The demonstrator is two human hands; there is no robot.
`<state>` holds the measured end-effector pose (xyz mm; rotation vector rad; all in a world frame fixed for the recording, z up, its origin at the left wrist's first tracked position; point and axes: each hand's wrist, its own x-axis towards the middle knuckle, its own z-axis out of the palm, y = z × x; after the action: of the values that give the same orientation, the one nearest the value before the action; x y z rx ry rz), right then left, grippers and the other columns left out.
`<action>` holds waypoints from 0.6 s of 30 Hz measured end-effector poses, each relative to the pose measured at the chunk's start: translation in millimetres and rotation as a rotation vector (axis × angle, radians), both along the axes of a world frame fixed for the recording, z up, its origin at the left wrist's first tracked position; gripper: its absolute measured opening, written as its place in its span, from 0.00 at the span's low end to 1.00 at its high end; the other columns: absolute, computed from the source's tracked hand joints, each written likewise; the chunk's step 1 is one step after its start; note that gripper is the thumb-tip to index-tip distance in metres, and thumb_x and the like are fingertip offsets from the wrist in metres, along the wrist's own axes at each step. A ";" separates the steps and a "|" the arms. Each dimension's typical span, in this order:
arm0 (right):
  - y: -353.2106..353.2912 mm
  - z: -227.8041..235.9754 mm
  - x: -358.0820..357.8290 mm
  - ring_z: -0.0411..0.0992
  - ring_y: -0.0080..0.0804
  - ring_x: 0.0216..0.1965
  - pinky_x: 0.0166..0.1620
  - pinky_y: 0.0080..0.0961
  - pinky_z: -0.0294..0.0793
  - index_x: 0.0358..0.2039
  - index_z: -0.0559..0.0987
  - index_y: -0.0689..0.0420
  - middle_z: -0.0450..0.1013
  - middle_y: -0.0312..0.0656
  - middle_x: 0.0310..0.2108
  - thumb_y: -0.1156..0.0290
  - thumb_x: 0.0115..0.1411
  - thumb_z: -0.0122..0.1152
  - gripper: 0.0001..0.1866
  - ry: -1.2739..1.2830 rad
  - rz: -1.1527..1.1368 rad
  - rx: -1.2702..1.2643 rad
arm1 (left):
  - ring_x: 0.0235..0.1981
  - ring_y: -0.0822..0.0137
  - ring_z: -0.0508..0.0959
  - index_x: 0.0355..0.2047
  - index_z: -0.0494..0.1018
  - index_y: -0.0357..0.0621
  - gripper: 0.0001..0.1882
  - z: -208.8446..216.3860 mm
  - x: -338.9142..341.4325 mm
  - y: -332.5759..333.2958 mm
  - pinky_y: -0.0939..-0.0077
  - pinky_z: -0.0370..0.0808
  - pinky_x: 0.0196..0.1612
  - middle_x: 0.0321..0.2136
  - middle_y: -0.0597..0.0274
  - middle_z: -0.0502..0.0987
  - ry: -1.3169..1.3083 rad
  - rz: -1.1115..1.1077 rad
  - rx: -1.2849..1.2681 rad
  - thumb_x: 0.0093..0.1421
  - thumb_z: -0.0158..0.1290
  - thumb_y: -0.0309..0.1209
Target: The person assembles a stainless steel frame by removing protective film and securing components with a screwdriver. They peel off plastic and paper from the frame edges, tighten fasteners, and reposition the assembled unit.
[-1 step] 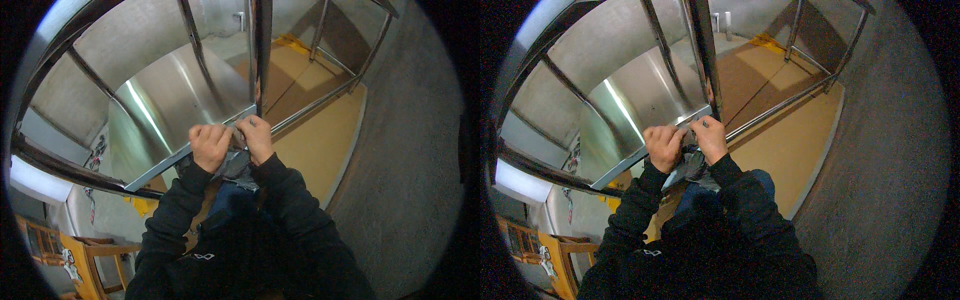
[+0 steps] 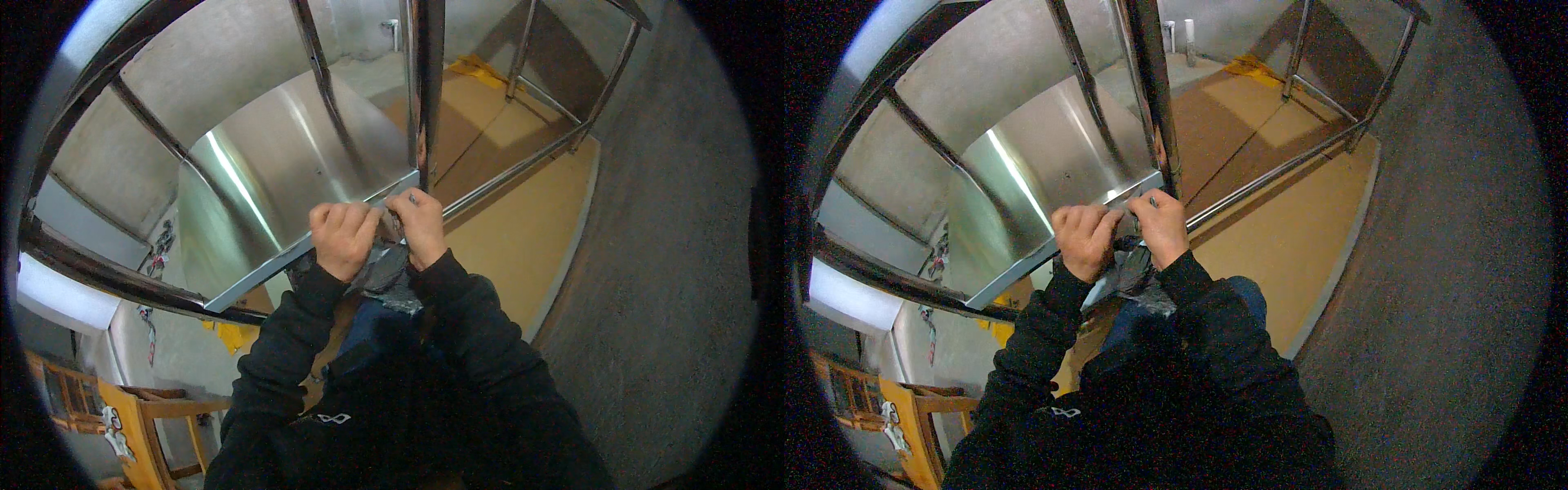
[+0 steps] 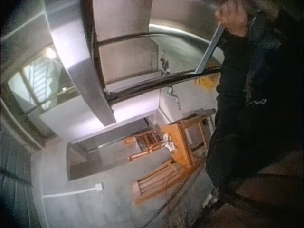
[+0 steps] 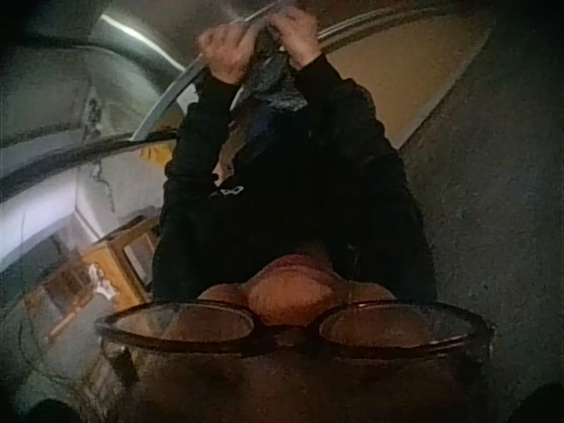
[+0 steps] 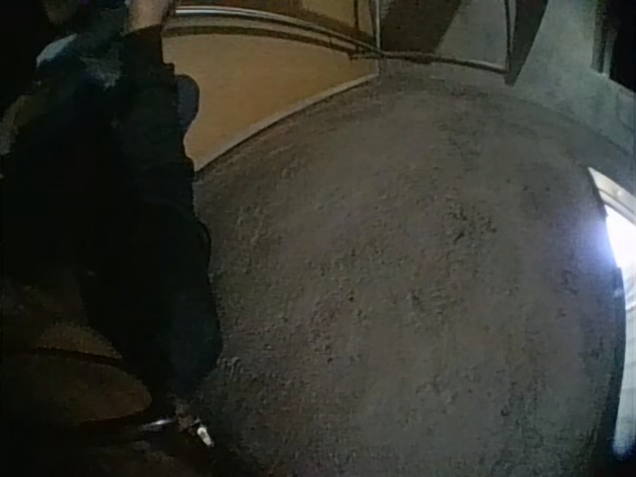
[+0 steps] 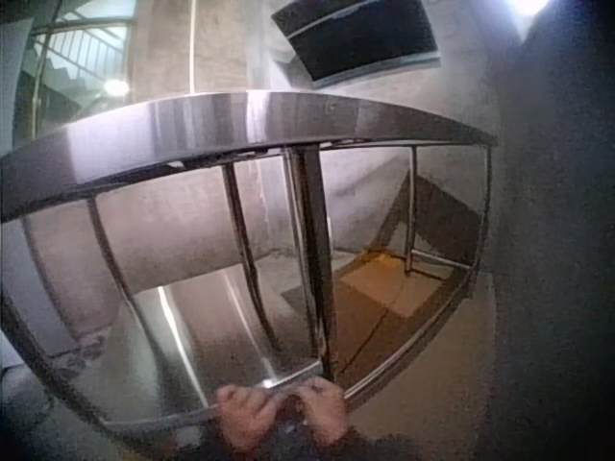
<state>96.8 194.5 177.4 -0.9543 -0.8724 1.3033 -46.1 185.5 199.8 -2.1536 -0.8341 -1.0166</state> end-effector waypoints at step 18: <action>0.1 0.7 -3.3 0.62 0.16 0.20 0.24 0.17 0.59 0.20 0.73 0.58 0.69 0.32 0.18 0.71 0.53 0.60 0.08 0.211 -0.085 0.083 | 0.30 0.67 0.71 0.29 0.76 0.51 0.10 -1.1 -1.3 -2.3 0.69 0.63 0.36 0.28 0.70 0.73 -0.051 -0.021 -0.012 0.43 0.53 0.28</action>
<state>93.6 194.6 178.0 -0.7652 -0.7092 1.2592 -47.3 183.2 198.7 -2.1586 -0.8449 -1.0841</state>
